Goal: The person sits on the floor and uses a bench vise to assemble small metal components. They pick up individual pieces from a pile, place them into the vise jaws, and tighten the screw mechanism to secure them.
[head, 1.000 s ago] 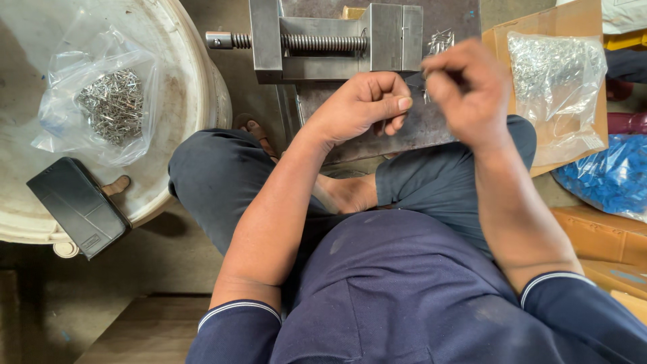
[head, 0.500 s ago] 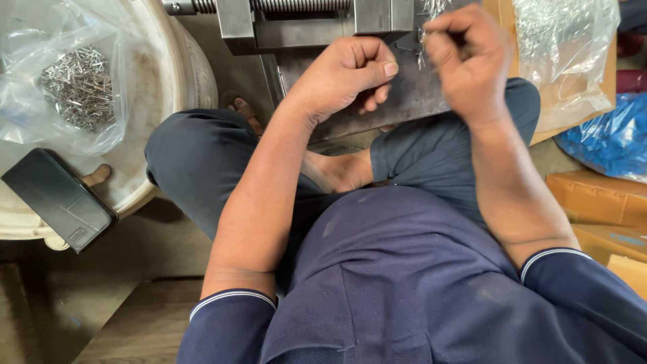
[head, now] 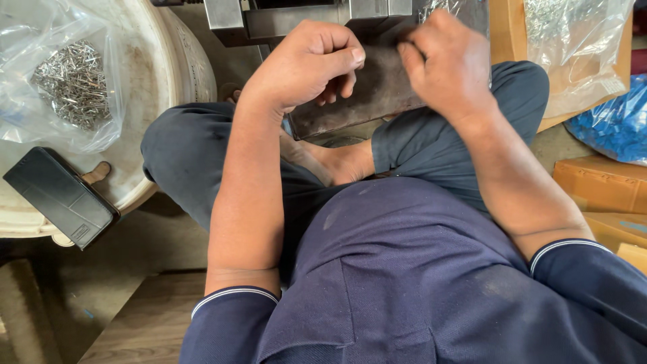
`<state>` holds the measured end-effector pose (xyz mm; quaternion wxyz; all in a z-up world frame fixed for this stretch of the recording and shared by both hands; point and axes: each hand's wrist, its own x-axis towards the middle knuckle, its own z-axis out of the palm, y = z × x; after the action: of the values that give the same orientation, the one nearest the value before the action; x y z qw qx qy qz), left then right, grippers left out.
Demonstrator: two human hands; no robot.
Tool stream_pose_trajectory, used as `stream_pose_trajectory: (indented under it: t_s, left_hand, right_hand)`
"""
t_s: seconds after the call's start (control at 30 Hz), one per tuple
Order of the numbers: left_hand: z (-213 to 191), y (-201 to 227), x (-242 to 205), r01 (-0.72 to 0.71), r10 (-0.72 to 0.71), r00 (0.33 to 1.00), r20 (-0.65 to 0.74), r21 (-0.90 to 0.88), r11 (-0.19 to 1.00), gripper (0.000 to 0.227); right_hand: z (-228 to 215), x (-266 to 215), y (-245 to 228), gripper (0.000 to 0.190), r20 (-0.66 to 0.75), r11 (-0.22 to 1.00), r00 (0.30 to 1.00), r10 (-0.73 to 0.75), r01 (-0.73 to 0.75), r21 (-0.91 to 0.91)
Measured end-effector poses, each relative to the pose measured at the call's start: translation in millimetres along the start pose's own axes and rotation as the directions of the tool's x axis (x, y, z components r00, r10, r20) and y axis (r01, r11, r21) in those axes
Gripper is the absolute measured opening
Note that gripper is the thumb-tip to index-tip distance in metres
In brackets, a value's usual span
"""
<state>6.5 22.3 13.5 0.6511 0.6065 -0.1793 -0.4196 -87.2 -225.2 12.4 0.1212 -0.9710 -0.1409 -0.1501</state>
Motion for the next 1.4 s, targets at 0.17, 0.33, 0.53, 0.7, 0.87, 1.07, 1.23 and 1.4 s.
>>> stream_pose_trajectory:
  t_s: [0.17,0.33,0.53,0.7,0.87,1.07,1.23,1.4]
  left_hand:
    - [0,0,-2,0.029,-0.029,1.0,0.005,0.018,0.999,0.017]
    - [4,-2,3,0.054,-0.052,0.999,-0.016,0.121,0.991,0.017]
    - [6,-2,4,0.036,-0.034,0.999,-0.017,0.167,0.985,0.019]
    - [6,-7,5,0.012,-0.005,0.999,-0.034,0.198,0.98,0.017]
    - [10,-13,10,-0.279,0.283,0.959,0.035,0.316,0.907,0.02]
    - [20,-20,17,-0.289,0.32,0.947,0.027,0.508,0.812,0.026]
    - [24,-25,19,-0.417,0.447,0.894,0.018,0.394,0.819,0.014]
    - [29,-22,21,-0.464,0.485,0.874,0.04,0.369,0.805,0.013]
  right_hand:
    - [-2,-17,-14,0.009,0.02,0.994,1.0,0.004,-0.006,0.113]
    - [-4,-20,-9,0.009,0.078,0.958,0.992,0.104,-0.121,0.259]
    - [-2,-5,0,0.009,0.096,0.98,0.994,0.058,-0.075,0.185]
    - [4,2,2,0.005,0.124,0.988,0.992,-0.009,-0.01,0.154]
    - [10,-4,-7,0.005,0.041,0.933,0.995,0.091,-0.1,0.347]
    - [17,-14,-17,0.008,0.03,0.702,0.956,0.293,-0.236,0.671]
    - [26,-20,-15,0.011,0.102,0.46,0.933,0.345,-0.263,0.848]
    - [30,-26,-13,0.013,0.077,0.37,0.917,0.391,-0.233,0.899]
